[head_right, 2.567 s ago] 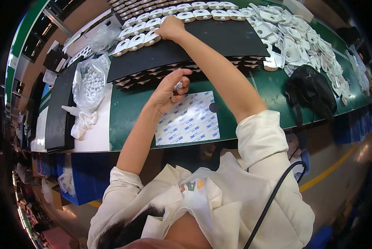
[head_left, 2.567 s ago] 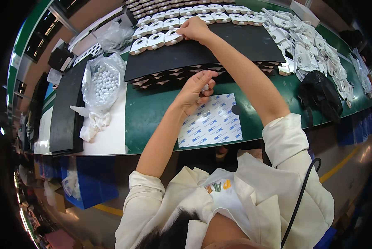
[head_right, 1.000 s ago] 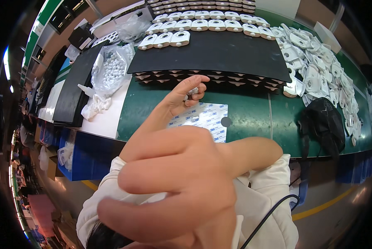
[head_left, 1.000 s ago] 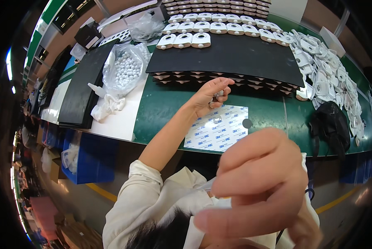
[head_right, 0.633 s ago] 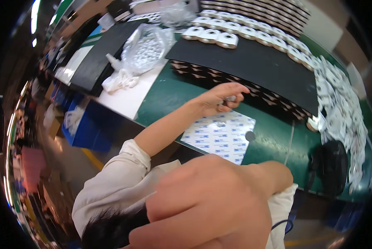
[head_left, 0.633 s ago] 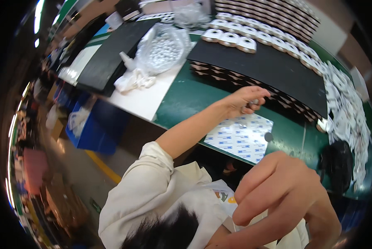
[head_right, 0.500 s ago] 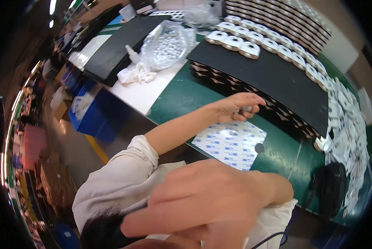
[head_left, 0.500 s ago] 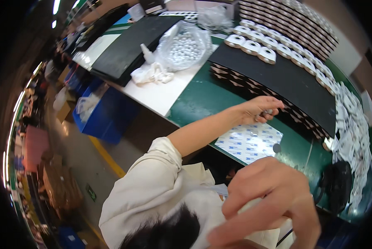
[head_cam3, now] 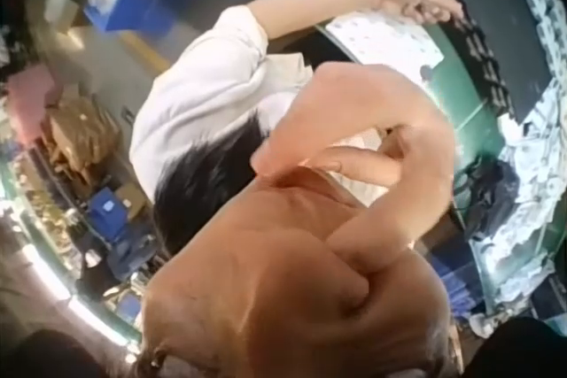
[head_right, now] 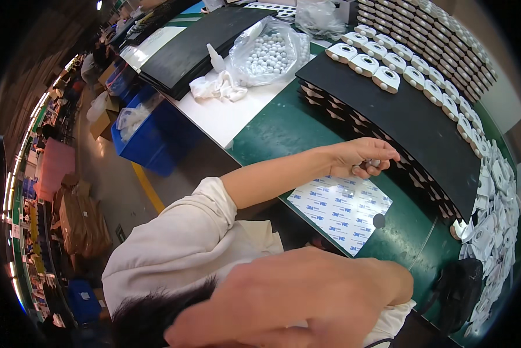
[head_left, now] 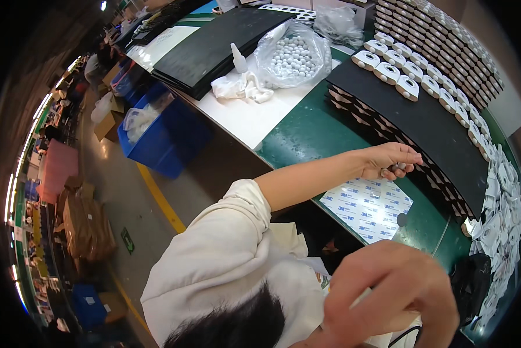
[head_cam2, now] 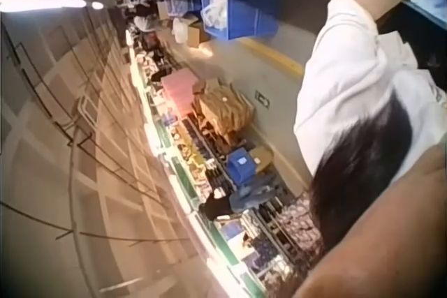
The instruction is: Assembling and inspecting small white plastic components at a production line workstation.
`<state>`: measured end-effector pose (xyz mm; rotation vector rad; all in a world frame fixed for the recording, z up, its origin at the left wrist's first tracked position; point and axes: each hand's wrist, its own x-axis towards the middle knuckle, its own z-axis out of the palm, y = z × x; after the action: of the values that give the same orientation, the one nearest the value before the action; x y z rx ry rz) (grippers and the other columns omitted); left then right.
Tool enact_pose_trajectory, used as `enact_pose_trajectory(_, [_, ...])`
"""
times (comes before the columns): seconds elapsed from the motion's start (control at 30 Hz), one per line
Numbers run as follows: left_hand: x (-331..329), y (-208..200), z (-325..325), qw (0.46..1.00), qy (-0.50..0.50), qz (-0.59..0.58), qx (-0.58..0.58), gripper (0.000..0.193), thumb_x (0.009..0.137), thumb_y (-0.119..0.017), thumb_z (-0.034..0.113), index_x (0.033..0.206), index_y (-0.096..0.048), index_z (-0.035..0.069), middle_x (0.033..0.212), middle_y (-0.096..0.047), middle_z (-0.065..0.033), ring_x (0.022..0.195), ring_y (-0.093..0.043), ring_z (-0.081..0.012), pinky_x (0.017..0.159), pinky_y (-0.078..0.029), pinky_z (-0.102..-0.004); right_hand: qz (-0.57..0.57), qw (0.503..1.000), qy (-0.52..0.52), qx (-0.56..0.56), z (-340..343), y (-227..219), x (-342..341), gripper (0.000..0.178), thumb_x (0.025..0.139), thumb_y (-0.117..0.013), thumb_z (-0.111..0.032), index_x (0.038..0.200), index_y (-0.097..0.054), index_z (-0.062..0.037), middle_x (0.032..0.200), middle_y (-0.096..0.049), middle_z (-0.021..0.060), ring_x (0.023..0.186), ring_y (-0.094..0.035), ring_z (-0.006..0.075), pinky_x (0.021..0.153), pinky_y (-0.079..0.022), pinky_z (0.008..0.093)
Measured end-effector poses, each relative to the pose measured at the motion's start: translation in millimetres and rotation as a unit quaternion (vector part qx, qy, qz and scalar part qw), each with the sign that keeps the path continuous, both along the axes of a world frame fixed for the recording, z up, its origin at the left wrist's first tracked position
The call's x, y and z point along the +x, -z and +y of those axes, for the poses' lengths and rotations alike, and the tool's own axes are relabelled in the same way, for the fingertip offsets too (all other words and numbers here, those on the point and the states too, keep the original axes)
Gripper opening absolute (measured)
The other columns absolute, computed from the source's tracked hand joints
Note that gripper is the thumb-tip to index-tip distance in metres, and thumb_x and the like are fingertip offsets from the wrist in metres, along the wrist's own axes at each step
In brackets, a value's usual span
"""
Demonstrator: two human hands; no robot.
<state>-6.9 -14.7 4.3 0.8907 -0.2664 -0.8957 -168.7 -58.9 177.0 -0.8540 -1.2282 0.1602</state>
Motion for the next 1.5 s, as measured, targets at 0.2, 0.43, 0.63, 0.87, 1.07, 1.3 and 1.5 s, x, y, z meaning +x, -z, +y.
enact_pose_trajectory(0.2, [1.9,8.7,7.4,1.000,-0.003,-0.001,-0.012,0.026,0.083,-0.063,0.030,0.094,-0.054,0.008,0.069,-0.052,0.0016,0.053,-0.042,-0.0036,0.037,-0.023,-0.0147,-0.172,0.958,0.227,0.036,17.0,6.2,6.5,0.014,0.078,-0.054,-0.009,0.087,-0.063,-0.0145,0.089,-0.062,0.0055,0.070,-0.054,0.0111,0.056,-0.043,0.0213])
enact_pose_trajectory(0.43, [-0.6,3.4,8.8,1.000,-0.014,-0.004,0.004,0.022,0.082,-0.063,0.027,0.093,-0.055,0.010,0.069,-0.052,0.0018,0.053,-0.041,-0.0035,0.037,-0.023,-0.0151,-0.113,0.943,0.217,-0.224,-20.8,17.5,-3.1,0.016,0.070,-0.064,-0.029,0.075,-0.068,-0.0139,0.077,-0.061,0.0061,0.056,-0.056,0.0170,0.051,-0.043,0.0276])
enact_pose_trajectory(0.63, [-3.6,-0.6,10.7,1.000,-0.011,-0.001,0.004,0.020,0.082,-0.064,0.026,0.092,-0.055,0.010,0.069,-0.052,0.0016,0.052,-0.041,-0.0039,0.038,-0.023,-0.0154,0.003,0.970,0.125,-0.211,-25.2,6.0,-1.2,0.021,0.070,-0.062,-0.032,0.075,-0.068,-0.0130,0.076,-0.061,0.0062,0.057,-0.057,0.0172,0.052,-0.043,0.0269])
enact_pose_trajectory(0.87, [-4.5,5.3,22.5,1.000,-0.020,-0.003,-0.013,0.031,0.082,-0.063,0.024,0.103,-0.051,0.004,0.073,-0.048,0.0000,0.055,-0.038,-0.0041,0.038,-0.022,-0.0141,-0.075,0.834,0.423,-0.345,-6.7,-8.0,-23.5,0.012,0.068,-0.065,-0.024,0.076,-0.069,-0.0157,0.077,-0.055,0.0012,0.063,-0.051,0.0161,0.054,-0.041,0.0249])
enact_pose_trajectory(1.07, [-1.4,-9.1,6.9,0.999,-0.033,-0.008,0.016,0.030,0.082,-0.062,0.020,0.105,-0.051,0.005,0.074,-0.048,-0.0006,0.058,-0.039,-0.0042,0.037,-0.023,-0.0125,-0.101,0.743,0.618,-0.237,-3.1,-11.3,-23.1,0.018,0.075,-0.057,-0.010,0.088,-0.065,-0.0195,0.080,-0.056,-0.0017,0.069,-0.051,0.0123,0.063,-0.041,0.0217])
enact_pose_trajectory(1.3, [-2.2,-4.8,7.2,0.999,-0.031,-0.008,-0.008,0.040,0.075,-0.056,0.002,0.113,-0.045,-0.003,0.076,-0.044,-0.0032,0.061,-0.041,-0.0073,0.037,-0.027,-0.0145,-0.408,0.659,0.629,0.062,-49.7,21.6,-9.9,0.014,0.080,-0.053,-0.015,0.089,-0.064,-0.0153,0.087,-0.060,-0.0015,0.074,-0.050,0.0082,0.063,-0.040,0.0183])
enact_pose_trajectory(1.5, [-6.7,-9.7,8.5,1.000,-0.023,-0.008,-0.010,0.042,0.069,-0.049,-0.006,0.110,-0.046,-0.001,0.084,-0.047,-0.0059,0.062,-0.043,-0.0092,0.036,-0.029,-0.0150,-0.485,0.578,0.570,0.325,-110.9,63.1,-36.2,0.016,0.081,-0.055,-0.017,0.094,-0.062,-0.0217,0.087,-0.055,-0.0062,0.073,-0.053,0.0082,0.069,-0.042,0.0192])
